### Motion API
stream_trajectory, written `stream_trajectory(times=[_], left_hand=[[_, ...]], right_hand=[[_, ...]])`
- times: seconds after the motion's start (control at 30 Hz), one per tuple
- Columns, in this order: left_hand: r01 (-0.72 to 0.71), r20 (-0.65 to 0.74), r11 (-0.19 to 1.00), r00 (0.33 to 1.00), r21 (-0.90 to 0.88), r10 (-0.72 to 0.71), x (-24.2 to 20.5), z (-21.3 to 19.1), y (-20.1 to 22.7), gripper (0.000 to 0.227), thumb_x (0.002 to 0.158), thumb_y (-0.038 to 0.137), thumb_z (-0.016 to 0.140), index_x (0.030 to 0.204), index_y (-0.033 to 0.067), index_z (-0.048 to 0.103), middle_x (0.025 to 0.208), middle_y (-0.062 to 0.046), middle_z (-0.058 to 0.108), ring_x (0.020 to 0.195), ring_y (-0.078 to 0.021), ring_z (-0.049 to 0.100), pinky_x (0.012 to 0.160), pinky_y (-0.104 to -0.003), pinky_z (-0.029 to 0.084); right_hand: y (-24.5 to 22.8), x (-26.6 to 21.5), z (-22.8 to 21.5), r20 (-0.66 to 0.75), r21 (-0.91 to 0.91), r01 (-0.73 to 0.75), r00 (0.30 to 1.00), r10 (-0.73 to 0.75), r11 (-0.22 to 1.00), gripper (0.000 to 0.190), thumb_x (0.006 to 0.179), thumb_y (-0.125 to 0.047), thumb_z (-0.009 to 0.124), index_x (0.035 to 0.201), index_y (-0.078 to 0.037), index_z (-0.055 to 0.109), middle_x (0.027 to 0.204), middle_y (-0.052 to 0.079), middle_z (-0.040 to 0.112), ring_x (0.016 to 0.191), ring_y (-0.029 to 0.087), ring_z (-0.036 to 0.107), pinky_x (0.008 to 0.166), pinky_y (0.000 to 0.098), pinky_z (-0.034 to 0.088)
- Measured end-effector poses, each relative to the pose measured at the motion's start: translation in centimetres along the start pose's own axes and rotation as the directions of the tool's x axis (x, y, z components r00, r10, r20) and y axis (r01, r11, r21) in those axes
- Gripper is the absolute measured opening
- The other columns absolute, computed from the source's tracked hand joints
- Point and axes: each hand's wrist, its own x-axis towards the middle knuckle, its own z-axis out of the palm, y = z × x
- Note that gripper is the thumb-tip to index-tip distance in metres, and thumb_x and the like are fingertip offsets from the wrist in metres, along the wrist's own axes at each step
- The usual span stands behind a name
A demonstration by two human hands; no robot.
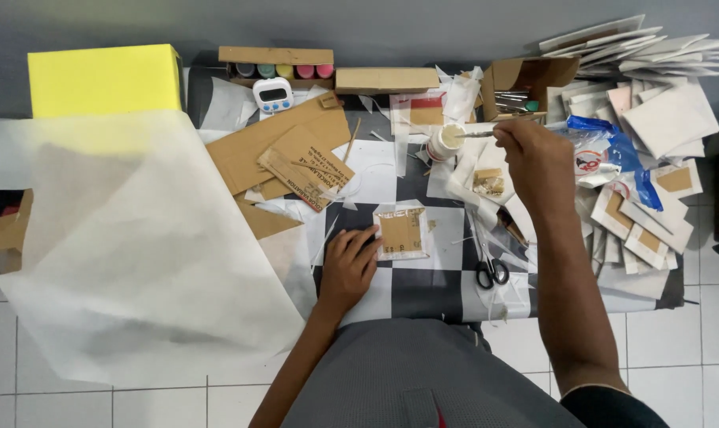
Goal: Applying glue to cardboard pieces to assemble a structure and then trimming the edges with scissors.
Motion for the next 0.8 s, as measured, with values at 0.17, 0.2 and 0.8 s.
stream_trajectory(times=[0.17, 0.2, 0.8], left_hand=[[0.022, 0.003, 1.0, 1.0, -0.006, -0.022, -0.2, 0.3, -0.2, 0.026, 0.101, 0.017, 0.057, 0.124, 0.0165, 0.069, 0.139, -0.001, 0.062, 0.126, -0.0245, 0.056, 0.113, -0.049, 0.036], [0.025, 0.008, 1.0, 1.0, -0.014, -0.025, -0.2, 0.2, -0.2, 0.027, 0.101, 0.016, 0.057, 0.124, 0.0165, 0.069, 0.139, -0.002, 0.062, 0.126, -0.0249, 0.056, 0.113, -0.05, 0.036], [0.028, 0.006, 0.999, 1.0, -0.042, -0.028, -0.1, -0.2, 0.0, 0.026, 0.1, 0.015, 0.057, 0.123, 0.0157, 0.069, 0.139, -0.002, 0.062, 0.126, -0.0258, 0.056, 0.113, -0.051, 0.037]], right_hand=[[-0.7, 1.7, 2.3, 0.161, -0.075, 0.077, 0.985, -0.064, 0.994, 0.005, 0.098, -0.016, 0.08, 0.1, -0.016, 0.075, 0.074, 0.0, 0.071, 0.069, 0.024, 0.072, 0.069, 0.0346, 0.058], [-0.8, 1.9, 2.7, 0.233, -0.037, 0.057, 0.971, -0.047, 0.998, 0.005, 0.096, -0.013, 0.078, 0.099, -0.015, 0.076, 0.077, 0.001, 0.074, 0.071, 0.025, 0.073, 0.071, 0.0362, 0.059], [-1.3, 1.4, 3.2, 0.271, -0.11, 0.076, 0.962, -0.044, 0.991, 0.004, 0.099, -0.018, 0.074, 0.103, -0.018, 0.074, 0.08, 0.003, 0.073, 0.072, 0.029, 0.073, 0.069, 0.0416, 0.06]])
